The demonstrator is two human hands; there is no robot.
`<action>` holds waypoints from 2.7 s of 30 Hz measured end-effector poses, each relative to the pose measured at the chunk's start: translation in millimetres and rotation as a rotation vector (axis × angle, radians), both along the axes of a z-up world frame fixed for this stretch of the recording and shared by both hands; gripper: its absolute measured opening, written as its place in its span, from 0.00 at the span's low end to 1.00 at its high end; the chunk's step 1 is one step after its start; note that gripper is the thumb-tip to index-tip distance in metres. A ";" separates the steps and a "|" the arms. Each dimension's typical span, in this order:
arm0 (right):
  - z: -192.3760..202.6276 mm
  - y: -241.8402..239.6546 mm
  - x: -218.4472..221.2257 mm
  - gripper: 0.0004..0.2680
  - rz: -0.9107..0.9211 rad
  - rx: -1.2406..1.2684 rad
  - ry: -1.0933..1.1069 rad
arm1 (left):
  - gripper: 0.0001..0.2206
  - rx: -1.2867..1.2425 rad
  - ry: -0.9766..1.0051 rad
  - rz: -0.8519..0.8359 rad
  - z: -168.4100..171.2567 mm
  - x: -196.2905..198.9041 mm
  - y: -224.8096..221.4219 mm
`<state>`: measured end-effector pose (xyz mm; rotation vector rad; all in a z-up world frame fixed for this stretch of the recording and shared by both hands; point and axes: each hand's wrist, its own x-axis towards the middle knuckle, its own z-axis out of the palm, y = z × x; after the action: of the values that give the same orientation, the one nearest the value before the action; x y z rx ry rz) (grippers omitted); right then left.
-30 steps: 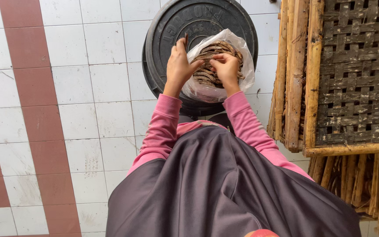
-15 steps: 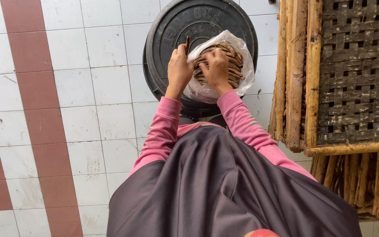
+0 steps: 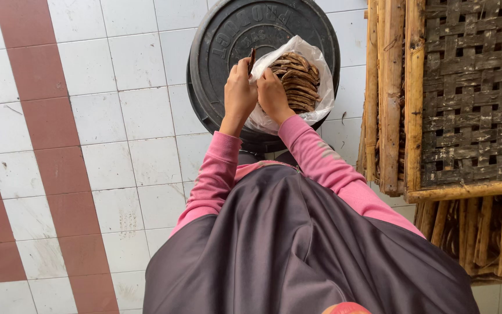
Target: The person takes dried banana slices from large bamboo trays and places them into a small plastic bag by hand.
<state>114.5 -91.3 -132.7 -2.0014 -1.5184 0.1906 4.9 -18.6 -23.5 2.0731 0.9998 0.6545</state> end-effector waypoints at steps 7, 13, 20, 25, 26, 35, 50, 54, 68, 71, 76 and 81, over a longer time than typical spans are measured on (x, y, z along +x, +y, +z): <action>71.3 -19.0 24.1 0.05 -0.174 0.235 1.103 | 0.21 0.137 -0.141 -0.080 21.2 -10.6 16.8; 118.4 -36.7 44.1 0.07 0.024 0.327 1.209 | 0.24 -0.077 -0.040 -0.210 41.3 7.4 -5.7; 65.3 -46.4 46.5 0.02 -0.367 0.156 1.391 | 0.48 0.322 0.317 0.026 15.5 -3.3 -3.7; 32.7 -32.5 19.1 0.02 -0.362 0.062 1.278 | 0.28 -0.011 0.352 -0.053 -17.1 -7.4 -2.5; 33.9 -34.3 12.6 0.02 -0.344 0.059 1.011 | 0.28 -0.001 0.338 -0.046 -19.5 -9.4 -4.6; 58.3 -30.6 -5.2 0.08 -0.218 -0.107 -0.017 | 0.34 0.076 0.396 -0.004 15.7 -6.5 -16.3; 212.0 -174.1 65.9 0.04 -0.350 0.462 0.213 | 0.14 0.023 -0.302 -0.393 116.9 124.7 -141.8; 244.5 -260.9 112.1 0.08 -0.636 0.496 0.271 | 0.13 -0.071 -0.370 -0.591 132.9 193.3 -215.5; 221.4 -535.2 342.2 0.08 -1.184 0.429 0.045 | 0.26 0.276 -0.229 -0.998 99.9 503.0 -433.7; 211.8 -557.0 409.0 0.13 -1.064 0.332 -0.145 | 0.31 0.351 -0.235 -1.025 85.3 558.7 -450.1; 200.1 -563.9 491.4 0.15 -0.959 0.243 -0.173 | 0.37 0.459 -0.163 -1.140 73.0 636.3 -455.5; 198.5 -564.8 523.8 0.12 -0.830 0.229 -0.095 | 0.35 0.585 -0.102 -1.356 73.2 688.8 -439.7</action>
<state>638.2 -656.1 65.8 -2.2803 -0.6147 -0.4020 693.6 -458.3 49.7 2.5340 -0.8137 0.2840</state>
